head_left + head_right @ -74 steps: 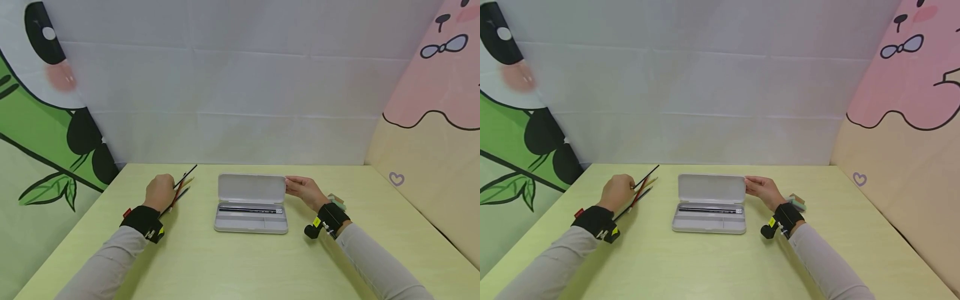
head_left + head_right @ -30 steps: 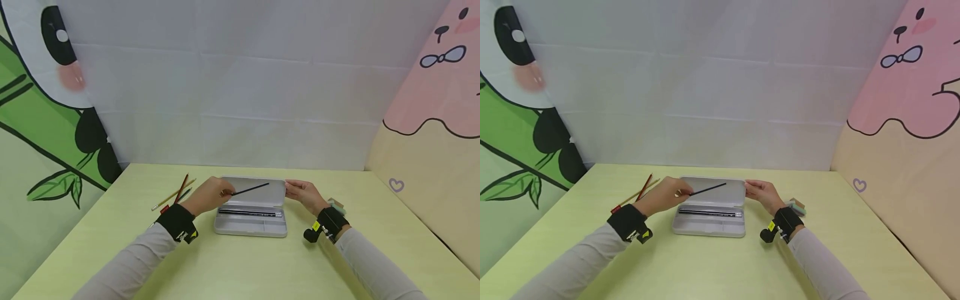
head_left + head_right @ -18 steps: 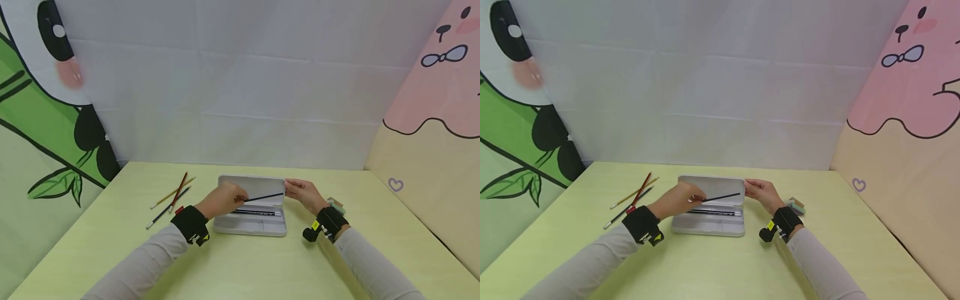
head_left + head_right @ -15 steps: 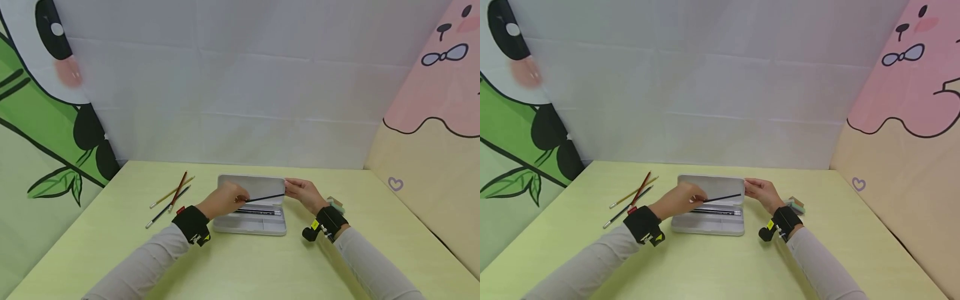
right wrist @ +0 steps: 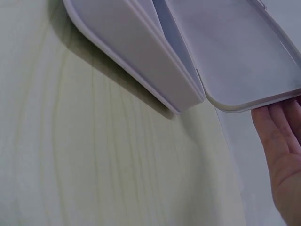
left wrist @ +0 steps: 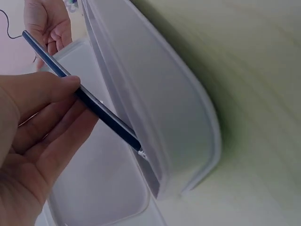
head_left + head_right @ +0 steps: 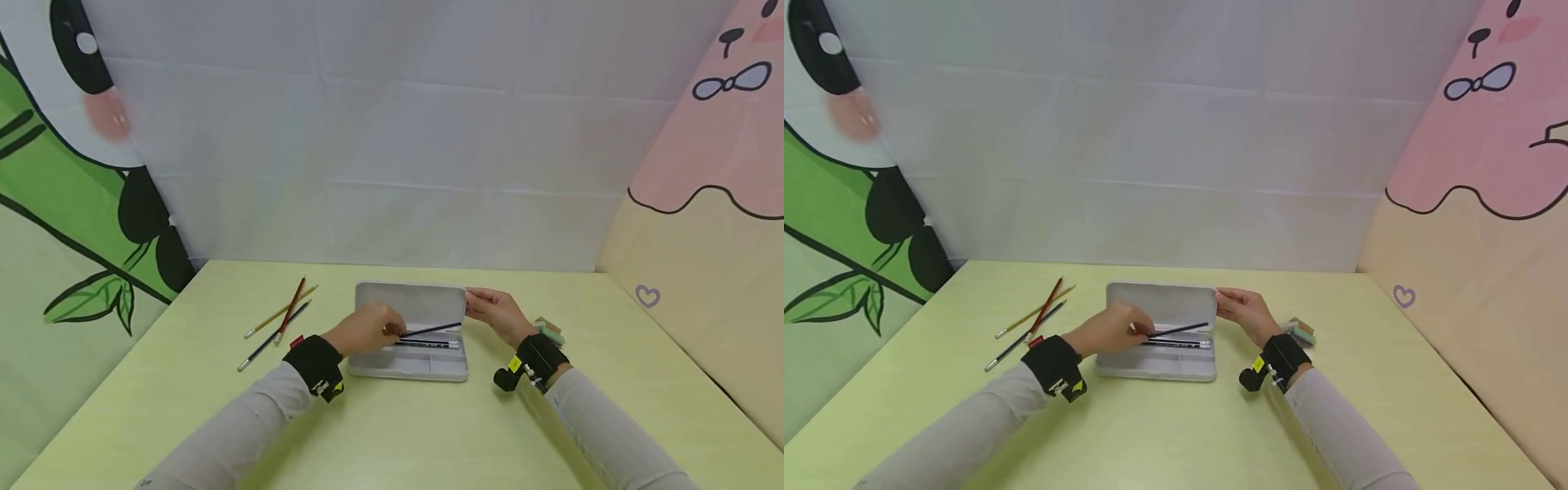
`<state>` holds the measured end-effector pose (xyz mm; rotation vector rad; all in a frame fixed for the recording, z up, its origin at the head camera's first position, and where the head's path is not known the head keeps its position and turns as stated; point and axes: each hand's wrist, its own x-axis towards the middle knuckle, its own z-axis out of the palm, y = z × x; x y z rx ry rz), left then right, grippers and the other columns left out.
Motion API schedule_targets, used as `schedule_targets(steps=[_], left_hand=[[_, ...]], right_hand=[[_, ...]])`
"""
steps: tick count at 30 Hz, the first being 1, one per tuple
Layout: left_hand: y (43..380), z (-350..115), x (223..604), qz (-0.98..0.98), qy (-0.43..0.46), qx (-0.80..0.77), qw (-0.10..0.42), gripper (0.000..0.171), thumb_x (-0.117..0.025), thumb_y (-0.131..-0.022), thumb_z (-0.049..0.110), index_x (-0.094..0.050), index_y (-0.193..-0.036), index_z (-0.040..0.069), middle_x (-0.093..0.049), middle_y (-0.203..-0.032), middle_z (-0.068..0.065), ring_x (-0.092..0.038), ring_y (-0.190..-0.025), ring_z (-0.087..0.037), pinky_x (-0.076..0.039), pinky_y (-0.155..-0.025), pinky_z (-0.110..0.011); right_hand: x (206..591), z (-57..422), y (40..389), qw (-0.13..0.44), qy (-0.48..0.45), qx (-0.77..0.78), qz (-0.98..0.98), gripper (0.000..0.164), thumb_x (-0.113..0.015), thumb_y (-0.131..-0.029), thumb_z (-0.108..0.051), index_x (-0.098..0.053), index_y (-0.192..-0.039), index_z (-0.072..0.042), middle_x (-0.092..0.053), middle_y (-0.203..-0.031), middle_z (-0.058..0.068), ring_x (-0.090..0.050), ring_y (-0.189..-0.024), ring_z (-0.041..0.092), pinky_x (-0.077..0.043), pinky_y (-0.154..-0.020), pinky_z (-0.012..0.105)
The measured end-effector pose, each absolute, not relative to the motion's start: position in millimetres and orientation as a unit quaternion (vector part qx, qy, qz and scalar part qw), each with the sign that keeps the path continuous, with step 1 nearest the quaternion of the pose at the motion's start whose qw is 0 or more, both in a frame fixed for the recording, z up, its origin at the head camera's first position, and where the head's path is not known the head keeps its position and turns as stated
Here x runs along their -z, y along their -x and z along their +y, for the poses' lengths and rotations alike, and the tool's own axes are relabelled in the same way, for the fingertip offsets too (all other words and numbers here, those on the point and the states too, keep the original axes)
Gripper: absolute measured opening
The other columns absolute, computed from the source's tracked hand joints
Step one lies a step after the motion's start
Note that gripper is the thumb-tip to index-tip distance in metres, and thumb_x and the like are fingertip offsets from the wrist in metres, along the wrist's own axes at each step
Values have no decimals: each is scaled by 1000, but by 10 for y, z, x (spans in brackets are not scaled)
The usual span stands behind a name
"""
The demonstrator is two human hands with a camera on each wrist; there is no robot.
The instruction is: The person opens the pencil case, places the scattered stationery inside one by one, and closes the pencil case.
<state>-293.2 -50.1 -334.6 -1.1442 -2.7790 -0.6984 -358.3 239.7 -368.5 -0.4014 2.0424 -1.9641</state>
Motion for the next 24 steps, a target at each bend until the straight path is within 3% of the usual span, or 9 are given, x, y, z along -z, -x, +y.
schedule_targets(steps=[6,16,24], left_hand=[[3019,-532,3371,-905,361,223,0,12,-68,-85,0,-75,-92,5,-75,-91,-7,-69,-82,-16,-55,-71,-18],[3107,-508,3495,-899,405,163,29,11,-69,-82,-1,-76,-88,5,-75,-84,-5,-66,-74,-11,-52,-66,-17],[3155,-468,3562,-895,429,113,42,12,-68,-81,-2,-73,-79,8,-69,-74,0,-50,-64,-3,-41,-59,-14]], right_hand=[[3677,2404,3581,141,148,681,703,58,-54,-98,-18,-34,-142,14,-66,-100,-16,-68,-93,-1,-54,-93,22],[3688,2397,3581,140,128,679,709,54,-55,-98,-17,-38,-141,11,-66,-104,-13,-67,-94,-1,-54,-95,25],[3685,2402,3587,139,137,681,706,54,-54,-99,-15,-36,-141,12,-66,-103,-14,-68,-93,-1,-54,-94,24]])
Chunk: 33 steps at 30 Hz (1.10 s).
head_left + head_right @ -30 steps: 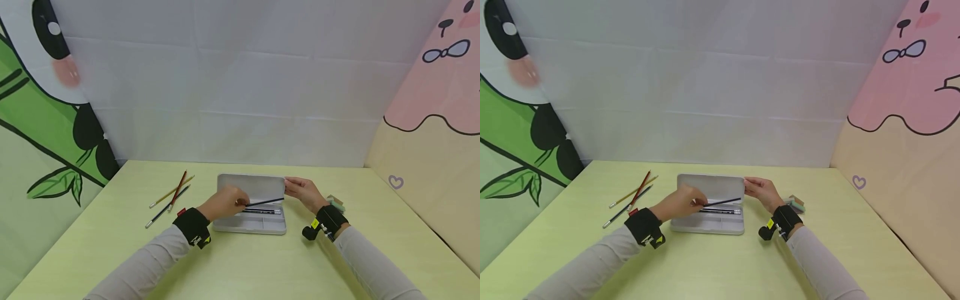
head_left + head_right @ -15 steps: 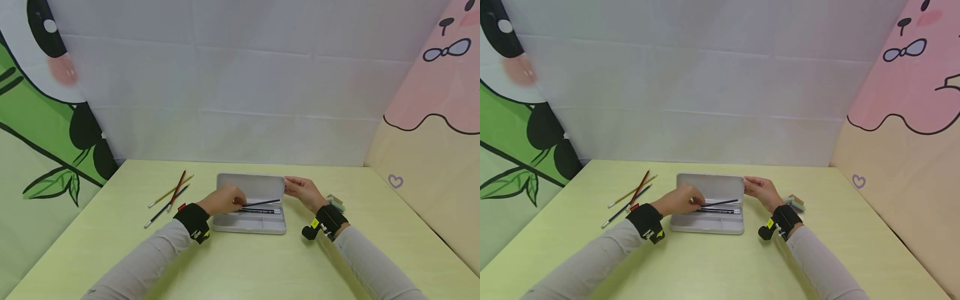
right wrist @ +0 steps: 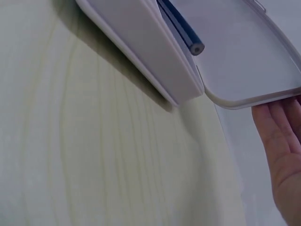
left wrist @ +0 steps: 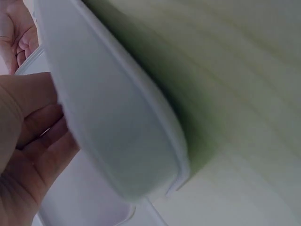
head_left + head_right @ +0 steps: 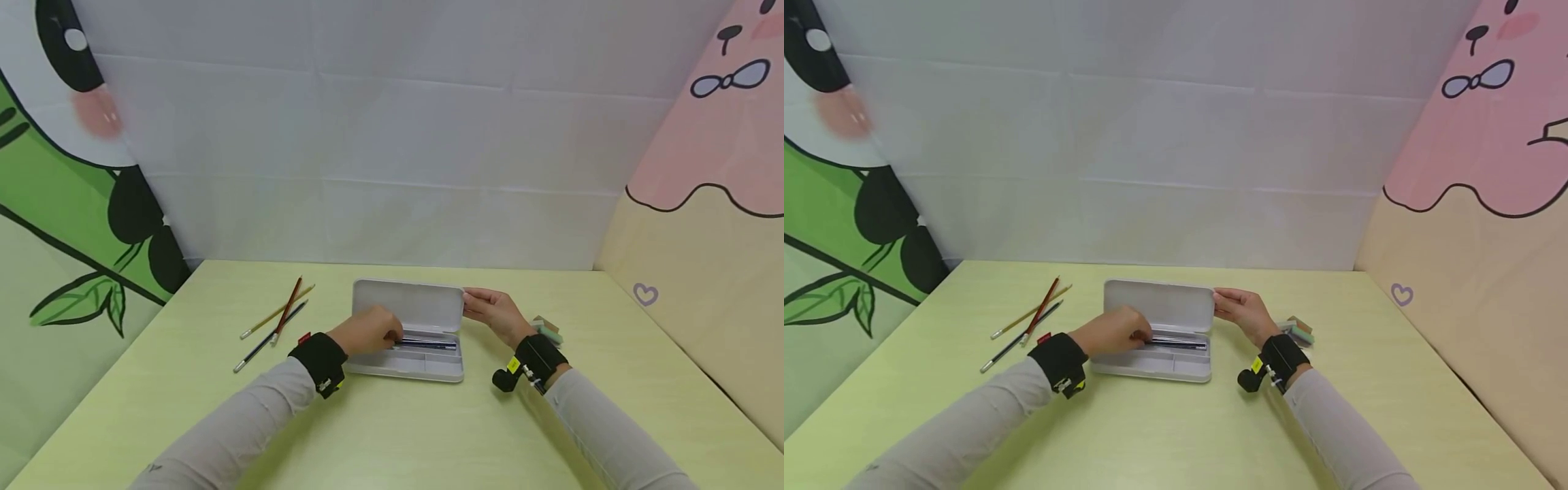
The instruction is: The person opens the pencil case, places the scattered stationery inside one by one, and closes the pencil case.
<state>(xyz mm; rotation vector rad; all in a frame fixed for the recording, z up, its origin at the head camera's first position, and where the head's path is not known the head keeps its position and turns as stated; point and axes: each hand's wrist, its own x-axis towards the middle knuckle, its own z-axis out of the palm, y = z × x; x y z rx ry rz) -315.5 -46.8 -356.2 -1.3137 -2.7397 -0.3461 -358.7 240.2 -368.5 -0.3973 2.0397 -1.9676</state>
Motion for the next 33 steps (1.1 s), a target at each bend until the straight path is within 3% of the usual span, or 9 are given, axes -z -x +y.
schedule_targets(steps=[6,13,23,28,33], left_hand=[[3162,-438,3589,-894,434,89,59,15,-67,-79,-5,-70,-74,9,-65,-69,1,-40,-61,-4,-34,-57,-14],[3149,-416,3595,-900,425,75,57,15,-68,-80,-4,-69,-73,10,-66,-71,2,-43,-62,-4,-37,-57,-15],[3109,-394,3603,-908,407,79,64,12,-72,-78,-2,-71,-76,10,-67,-72,1,-48,-63,-4,-41,-58,-16],[3070,-387,3587,-909,402,90,68,11,-74,-78,-2,-72,-78,9,-70,-74,0,-55,-65,-5,-44,-59,-16],[3071,-385,3593,-912,394,93,60,7,-76,-78,2,-72,-79,8,-68,-73,0,-54,-64,-5,-43,-59,-16]], right_hand=[[3693,2404,3591,138,139,680,707,54,-54,-99,-15,-37,-141,12,-65,-106,-11,-68,-94,-1,-54,-95,26],[3691,2399,3583,132,142,669,717,52,-53,-99,-17,-39,-141,10,-65,-116,-3,-67,-95,-1,-53,-97,28],[3688,2410,3582,134,138,670,717,54,-55,-98,-19,-39,-141,10,-67,-116,-2,-68,-95,0,-50,-101,32],[3687,2408,3571,134,134,671,717,54,-55,-98,-18,-40,-140,11,-67,-117,-1,-68,-94,1,-53,-96,27],[3678,2397,3560,133,132,674,715,53,-56,-98,-18,-40,-140,11,-68,-114,-2,-68,-93,1,-54,-94,25]])
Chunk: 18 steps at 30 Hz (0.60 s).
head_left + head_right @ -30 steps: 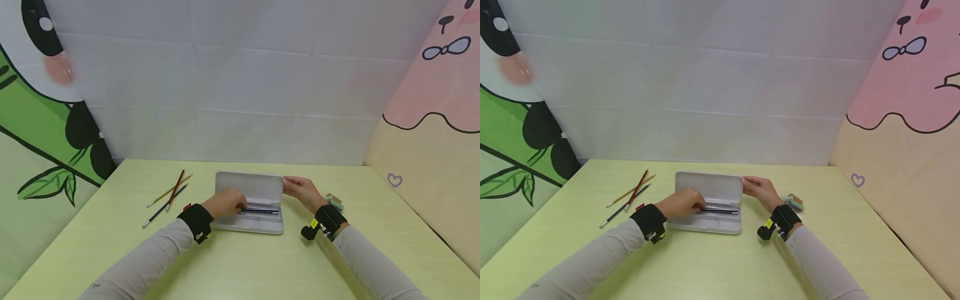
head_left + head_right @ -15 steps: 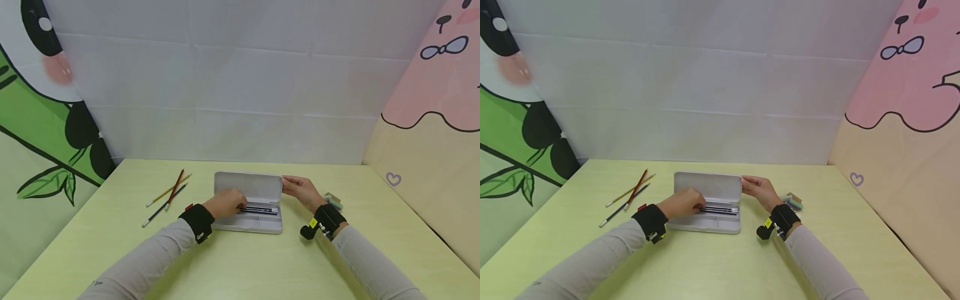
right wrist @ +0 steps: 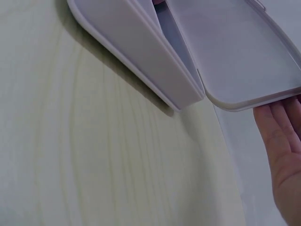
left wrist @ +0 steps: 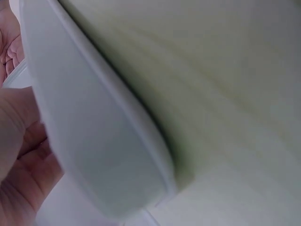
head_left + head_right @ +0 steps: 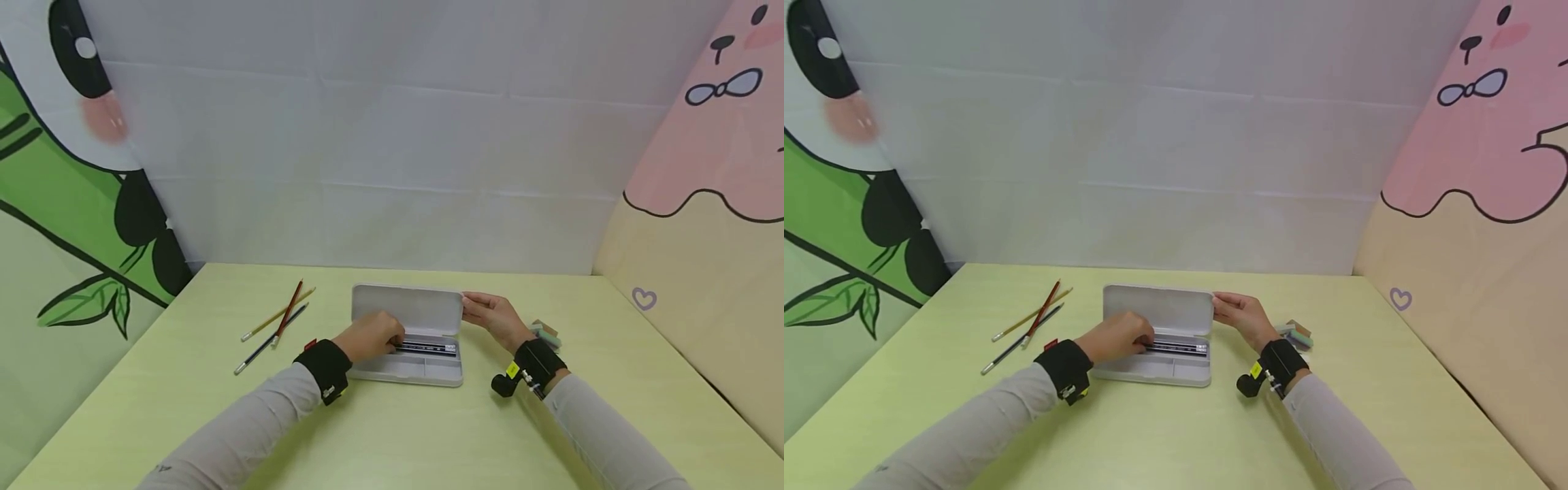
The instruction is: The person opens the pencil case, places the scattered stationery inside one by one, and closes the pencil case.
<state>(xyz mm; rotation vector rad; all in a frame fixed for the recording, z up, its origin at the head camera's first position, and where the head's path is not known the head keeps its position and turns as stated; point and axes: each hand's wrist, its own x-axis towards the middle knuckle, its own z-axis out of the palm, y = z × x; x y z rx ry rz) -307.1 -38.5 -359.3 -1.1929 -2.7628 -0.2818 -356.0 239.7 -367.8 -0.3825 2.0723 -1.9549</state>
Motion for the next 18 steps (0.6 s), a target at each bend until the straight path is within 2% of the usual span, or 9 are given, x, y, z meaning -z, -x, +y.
schedule_targets(steps=[5,11,15,18], left_hand=[[3071,-437,3636,-914,392,90,59,8,-76,-77,2,-71,-77,8,-67,-71,1,-51,-63,-4,-43,-58,-16],[3015,-501,3603,-918,375,117,55,10,-74,-81,2,-67,-75,8,-63,-71,1,-44,-63,-5,-40,-59,-17],[2975,-574,3510,-925,349,132,70,4,-71,-84,4,-70,-85,7,-68,-79,-2,-55,-70,-10,-48,-64,-22],[2969,-679,3448,-932,321,131,101,11,-72,-84,9,-71,-95,7,-71,-88,-4,-63,-79,-14,-53,-71,-25]], right_hand=[[3756,2355,3554,133,132,679,710,53,-56,-98,-18,-40,-139,12,-68,-111,-4,-68,-93,1,-55,-92,24],[3765,2363,3546,134,147,674,712,56,-56,-98,-19,-38,-141,12,-66,-119,1,-68,-95,1,-54,-95,25],[3727,2388,3556,129,147,674,712,56,-57,-97,-19,-39,-141,11,-66,-115,-3,-68,-95,0,-54,-95,25],[3702,2394,3558,127,141,677,711,57,-58,-96,-20,-39,-140,12,-67,-109,-9,-69,-93,0,-54,-93,24]])
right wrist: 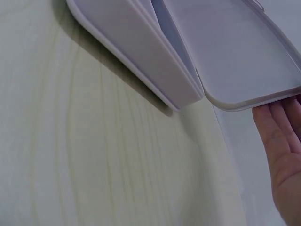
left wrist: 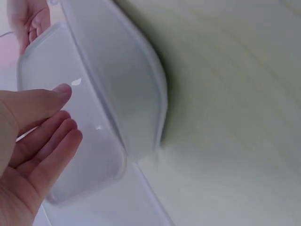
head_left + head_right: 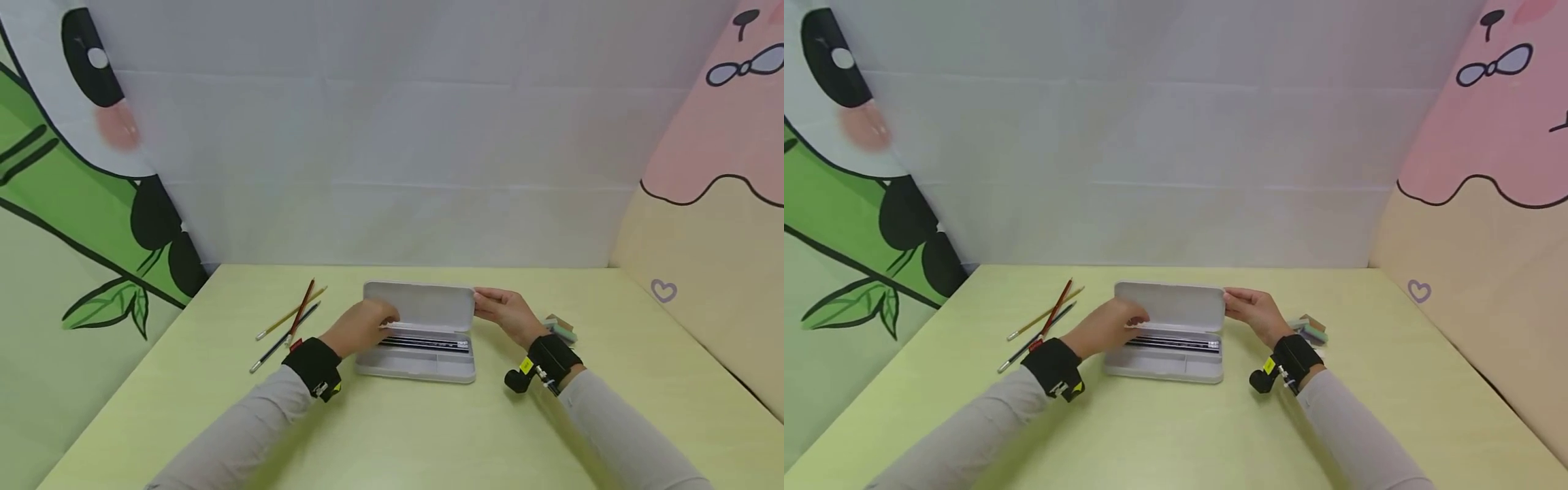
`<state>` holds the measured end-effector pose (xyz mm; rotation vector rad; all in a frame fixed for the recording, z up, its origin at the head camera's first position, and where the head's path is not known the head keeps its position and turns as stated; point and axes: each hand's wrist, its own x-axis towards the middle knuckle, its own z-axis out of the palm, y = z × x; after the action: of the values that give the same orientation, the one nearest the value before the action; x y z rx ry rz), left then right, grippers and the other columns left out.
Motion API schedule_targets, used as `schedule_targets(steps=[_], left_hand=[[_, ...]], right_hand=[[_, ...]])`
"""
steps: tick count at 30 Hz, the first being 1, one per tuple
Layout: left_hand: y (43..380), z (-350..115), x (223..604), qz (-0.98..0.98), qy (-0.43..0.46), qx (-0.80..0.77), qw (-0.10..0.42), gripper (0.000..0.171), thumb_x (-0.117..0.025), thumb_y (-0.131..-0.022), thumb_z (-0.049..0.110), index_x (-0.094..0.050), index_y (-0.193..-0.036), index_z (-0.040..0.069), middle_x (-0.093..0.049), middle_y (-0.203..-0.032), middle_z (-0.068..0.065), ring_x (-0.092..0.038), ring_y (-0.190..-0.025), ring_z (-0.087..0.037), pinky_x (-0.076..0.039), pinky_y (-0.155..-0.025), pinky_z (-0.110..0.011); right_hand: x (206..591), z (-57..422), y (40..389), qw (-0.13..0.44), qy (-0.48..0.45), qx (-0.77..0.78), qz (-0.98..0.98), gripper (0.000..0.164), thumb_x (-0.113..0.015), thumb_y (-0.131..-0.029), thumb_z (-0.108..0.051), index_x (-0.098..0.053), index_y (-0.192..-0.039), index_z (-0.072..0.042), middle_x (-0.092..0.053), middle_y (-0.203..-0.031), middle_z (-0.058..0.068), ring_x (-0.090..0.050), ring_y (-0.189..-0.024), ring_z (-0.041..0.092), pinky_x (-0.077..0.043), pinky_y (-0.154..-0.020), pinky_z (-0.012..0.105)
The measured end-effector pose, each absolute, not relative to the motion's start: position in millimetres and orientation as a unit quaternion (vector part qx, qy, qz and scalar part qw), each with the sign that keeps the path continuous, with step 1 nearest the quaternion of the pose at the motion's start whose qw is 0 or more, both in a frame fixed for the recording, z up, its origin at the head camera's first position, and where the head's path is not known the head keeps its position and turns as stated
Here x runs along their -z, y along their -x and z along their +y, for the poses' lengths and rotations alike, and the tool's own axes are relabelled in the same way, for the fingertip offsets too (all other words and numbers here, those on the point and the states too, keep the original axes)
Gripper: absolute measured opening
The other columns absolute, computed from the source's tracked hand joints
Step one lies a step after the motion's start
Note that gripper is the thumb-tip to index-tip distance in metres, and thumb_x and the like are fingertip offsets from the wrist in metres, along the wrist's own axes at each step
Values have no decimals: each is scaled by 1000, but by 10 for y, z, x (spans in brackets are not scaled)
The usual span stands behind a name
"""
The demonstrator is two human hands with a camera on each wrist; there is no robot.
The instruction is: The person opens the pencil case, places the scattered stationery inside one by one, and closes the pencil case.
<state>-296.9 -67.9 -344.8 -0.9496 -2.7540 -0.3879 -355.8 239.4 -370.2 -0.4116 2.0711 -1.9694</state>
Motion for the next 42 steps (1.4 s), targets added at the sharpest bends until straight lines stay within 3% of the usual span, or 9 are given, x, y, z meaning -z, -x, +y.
schedule_targets(steps=[6,14,23,27,32,38,42], left_hand=[[2999,-909,3382,-931,273,184,157,17,-74,-81,6,-69,-97,3,-70,-89,-10,-63,-79,-19,-54,-71,-31],[3048,-1224,3315,-950,147,241,135,18,-69,-84,4,-69,-101,-3,-71,-96,-19,-67,-87,-28,-56,-78,-38],[3157,-1640,3328,-964,22,232,128,14,-61,-87,1,-69,-94,-8,-68,-94,-26,-64,-83,-37,-54,-74,-45],[3176,-1768,3448,-970,-11,206,125,12,-60,-85,-2,-70,-79,-6,-68,-78,-22,-62,-67,-31,-53,-61,-39],[3154,-1830,3521,-972,-49,195,124,24,-59,-79,-5,-56,-56,2,-51,-51,-8,-44,-47,-18,-35,-47,-27],[3141,-1828,3557,-973,-61,182,125,36,-56,-81,-6,-39,-53,10,-33,-50,0,-36,-46,-15,-29,-47,-27],[3155,-1824,3553,-973,-65,187,117,38,-54,-83,-7,-35,-55,12,-30,-52,-1,-34,-49,-16,-28,-48,-28]], right_hand=[[3648,2426,3551,130,145,675,712,59,-57,-97,-20,-36,-141,13,-66,-105,-13,-68,-93,-1,-55,-92,22],[3647,2419,3557,134,151,672,712,59,-56,-98,-19,-35,-142,13,-67,-104,-13,-68,-93,-2,-54,-93,23],[3655,2430,3542,129,152,668,717,59,-56,-98,-20,-35,-141,13,-66,-108,-10,-68,-93,-2,-55,-91,20],[3668,2441,3535,132,150,672,713,59,-56,-97,-19,-35,-141,15,-67,-106,-12,-68,-93,-2,-55,-90,20],[3679,2425,3536,132,157,678,706,62,-60,-95,-23,-38,-140,14,-68,-106,-10,-69,-93,0,-55,-90,21],[3708,2426,3538,128,194,697,678,57,-64,-93,-24,-47,-135,11,-70,-106,-9,-70,-93,3,-56,-87,21],[3704,2419,3558,129,167,688,695,60,-61,-95,-22,-40,-138,14,-69,-102,-14,-69,-92,1,-56,-88,20]])
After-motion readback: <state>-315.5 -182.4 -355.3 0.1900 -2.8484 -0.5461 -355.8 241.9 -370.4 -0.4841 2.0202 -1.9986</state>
